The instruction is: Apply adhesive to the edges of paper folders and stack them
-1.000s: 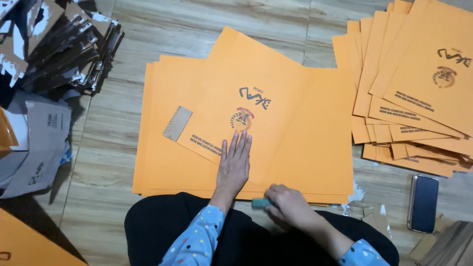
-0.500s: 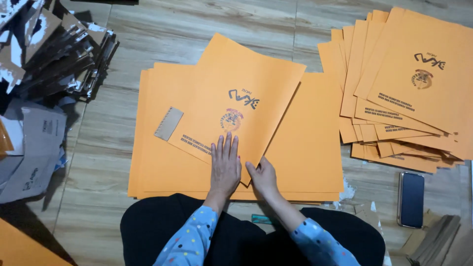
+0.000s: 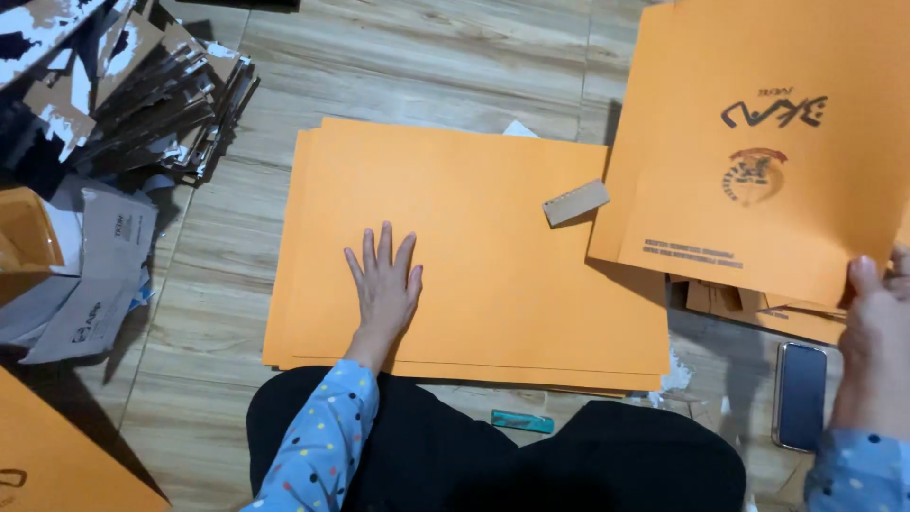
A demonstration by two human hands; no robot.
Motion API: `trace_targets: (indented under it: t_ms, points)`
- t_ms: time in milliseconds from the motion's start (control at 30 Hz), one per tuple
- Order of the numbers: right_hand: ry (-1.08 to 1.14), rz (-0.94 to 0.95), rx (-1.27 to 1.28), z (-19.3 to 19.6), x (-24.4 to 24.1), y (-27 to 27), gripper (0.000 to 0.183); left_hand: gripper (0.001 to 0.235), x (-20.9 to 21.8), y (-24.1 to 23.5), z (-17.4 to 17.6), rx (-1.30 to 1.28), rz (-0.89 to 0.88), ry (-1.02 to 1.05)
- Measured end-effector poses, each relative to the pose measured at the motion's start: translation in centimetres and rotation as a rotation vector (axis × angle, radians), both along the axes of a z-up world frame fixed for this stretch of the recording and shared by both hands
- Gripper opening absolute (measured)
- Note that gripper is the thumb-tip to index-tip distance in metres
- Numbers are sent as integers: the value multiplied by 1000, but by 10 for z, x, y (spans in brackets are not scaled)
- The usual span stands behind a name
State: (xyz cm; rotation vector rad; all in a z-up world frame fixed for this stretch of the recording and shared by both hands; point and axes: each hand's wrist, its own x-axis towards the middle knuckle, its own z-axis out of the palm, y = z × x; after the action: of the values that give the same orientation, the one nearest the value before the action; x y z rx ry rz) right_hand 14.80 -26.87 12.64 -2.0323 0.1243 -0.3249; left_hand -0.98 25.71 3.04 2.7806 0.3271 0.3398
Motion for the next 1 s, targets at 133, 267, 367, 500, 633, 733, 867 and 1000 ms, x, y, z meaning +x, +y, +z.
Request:
trace_targets:
  t_ms: [133, 267, 367, 500, 633, 733, 867, 1000]
  points:
    - [185, -62, -122, -28, -19, -10, 15, 51, 6, -25, -1, -147, 31, -7]
    - [271, 47, 23, -61, -38, 39, 41, 62, 19, -60, 10, -227, -117, 7]
    - [212, 65, 82, -71, -36, 39, 33, 69, 27, -71, 12, -146, -264, 39]
    - [-70, -31, -21, -50, -16, -9, 21, 61, 35, -72, -5, 18, -349, 18]
    - [322, -548, 10, -11, -4, -31, 23, 60, 37, -79, -2, -37, -331, -22]
    - [99, -527, -83, -33, 6, -45, 20, 75, 44, -90, -5, -165, -269, 134]
    - [-416, -423, -277, -62, 22, -53, 28, 73, 62, -106, -19, -46, -171, -7]
    - [15, -174, -344, -88, -50, 62, 44, 65, 70, -105, -18, 2, -59, -65]
